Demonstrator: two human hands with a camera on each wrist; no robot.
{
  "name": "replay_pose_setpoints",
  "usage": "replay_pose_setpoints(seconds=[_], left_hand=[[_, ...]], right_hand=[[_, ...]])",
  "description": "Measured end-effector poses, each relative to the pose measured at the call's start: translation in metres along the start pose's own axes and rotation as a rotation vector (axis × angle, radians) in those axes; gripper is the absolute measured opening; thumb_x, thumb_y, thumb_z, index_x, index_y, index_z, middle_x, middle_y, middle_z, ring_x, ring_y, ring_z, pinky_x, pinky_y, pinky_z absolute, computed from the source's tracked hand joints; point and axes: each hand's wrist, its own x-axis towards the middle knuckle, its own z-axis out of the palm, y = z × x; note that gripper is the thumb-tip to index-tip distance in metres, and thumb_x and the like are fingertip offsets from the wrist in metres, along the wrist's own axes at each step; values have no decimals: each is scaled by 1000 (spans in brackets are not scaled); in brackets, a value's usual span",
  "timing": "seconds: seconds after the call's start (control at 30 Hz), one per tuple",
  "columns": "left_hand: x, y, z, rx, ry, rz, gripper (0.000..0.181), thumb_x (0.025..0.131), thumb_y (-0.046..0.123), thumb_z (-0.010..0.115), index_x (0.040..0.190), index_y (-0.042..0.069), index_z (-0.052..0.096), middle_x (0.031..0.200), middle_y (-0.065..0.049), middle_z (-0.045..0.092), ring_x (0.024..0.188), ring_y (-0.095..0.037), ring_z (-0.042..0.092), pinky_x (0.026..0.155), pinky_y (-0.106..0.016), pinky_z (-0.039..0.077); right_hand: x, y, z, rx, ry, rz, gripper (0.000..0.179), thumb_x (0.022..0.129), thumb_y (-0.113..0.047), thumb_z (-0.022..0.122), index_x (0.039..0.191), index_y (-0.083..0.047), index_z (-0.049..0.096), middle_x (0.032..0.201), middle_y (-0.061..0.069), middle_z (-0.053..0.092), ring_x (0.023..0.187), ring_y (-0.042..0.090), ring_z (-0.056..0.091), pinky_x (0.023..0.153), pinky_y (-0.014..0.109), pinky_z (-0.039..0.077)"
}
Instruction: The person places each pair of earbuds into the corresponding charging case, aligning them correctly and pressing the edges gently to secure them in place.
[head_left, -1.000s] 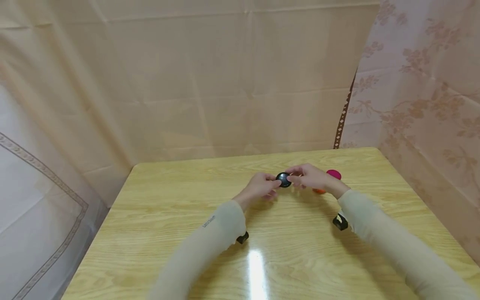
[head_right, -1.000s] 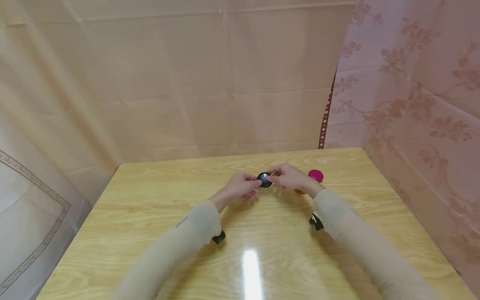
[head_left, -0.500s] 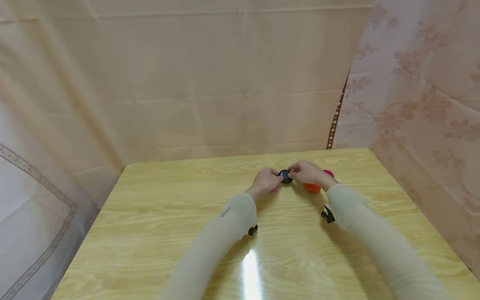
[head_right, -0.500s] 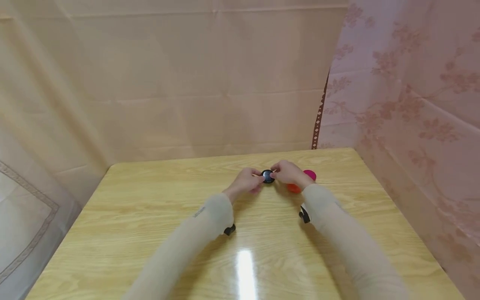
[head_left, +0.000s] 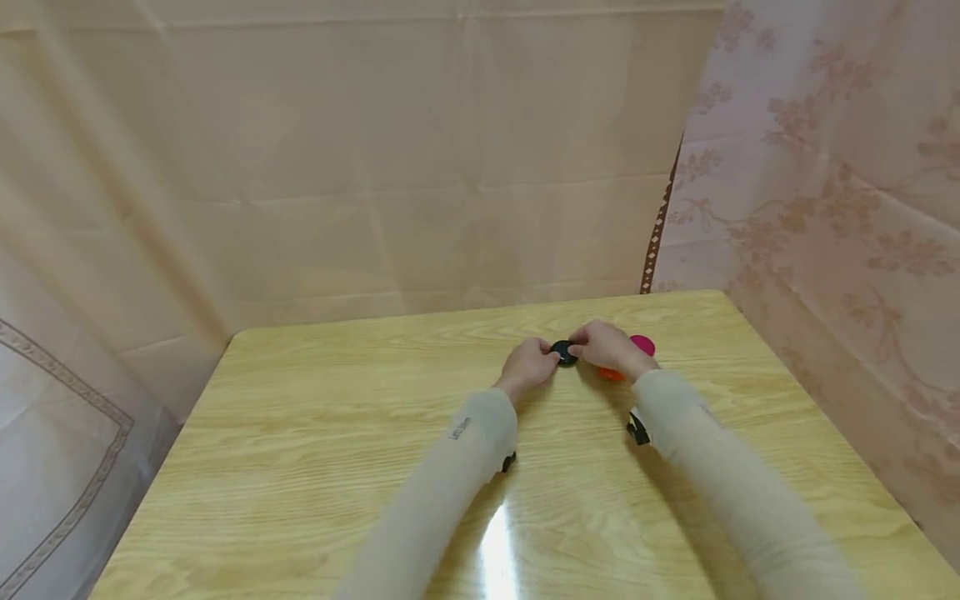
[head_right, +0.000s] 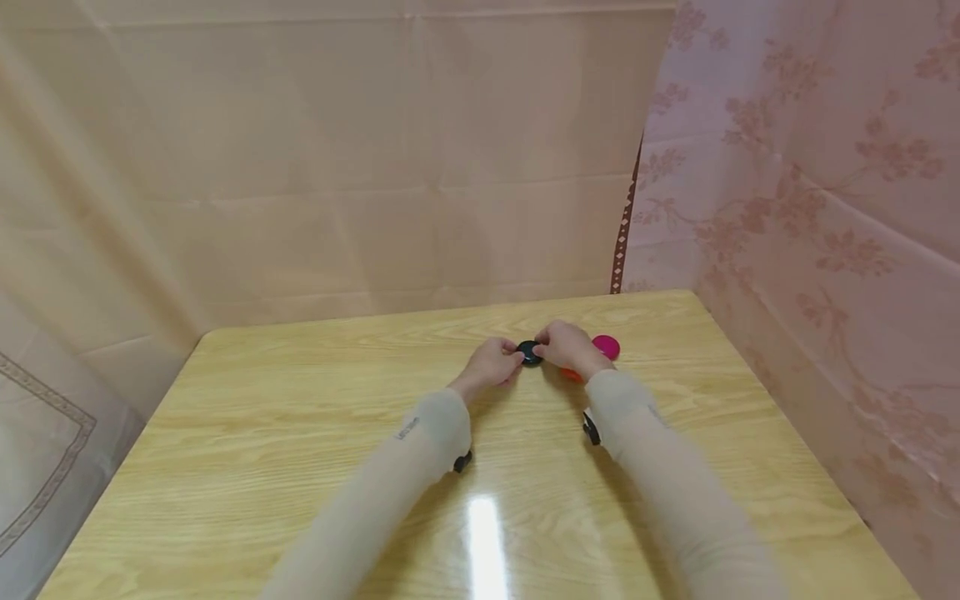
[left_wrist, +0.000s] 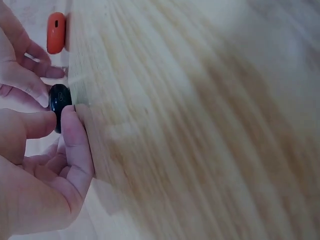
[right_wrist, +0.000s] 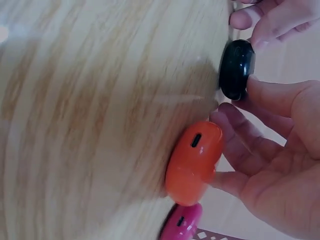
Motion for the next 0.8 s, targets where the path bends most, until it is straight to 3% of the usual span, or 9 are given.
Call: replay_pose_setpoints(seconds=[0.17, 0.3, 0.5, 0.8], left_hand=[[0, 1, -1, 78, 28, 1, 31, 104, 29, 57, 124, 7, 66, 98, -3, 71, 84, -17, 64, 83, -33, 50], [-1, 1, -1, 116, 40, -22, 34, 105, 32, 56, 127, 9, 66, 123, -4, 68, 111, -23, 61, 98, -40, 45], [-2, 0, 0, 122, 50, -47, 35, 105, 35, 54, 128, 12, 65, 129, -4, 66, 117, -24, 60, 101, -42, 43], [-4, 3, 0, 130, 58, -38, 34, 105, 35, 54, 127, 12, 66, 128, -4, 67, 118, -25, 60, 102, -42, 43]], right_hand=[[4, -2, -1, -13, 3, -7, 24, 99, -13, 64, 113, 3, 74, 107, 17, 74, 99, 33, 64, 96, 51, 48], [7, -3, 0, -32, -2, -21, 19, 98, -11, 64, 106, 0, 77, 94, 11, 73, 86, 27, 58, 88, 47, 47], [7, -7, 1, -22, -20, 18, 21, 100, -10, 63, 111, 2, 75, 102, 14, 73, 88, 28, 59, 90, 47, 48], [6, -6, 1, -11, -28, 39, 27, 102, -11, 61, 120, 6, 71, 116, 21, 70, 103, 33, 63, 100, 53, 46]])
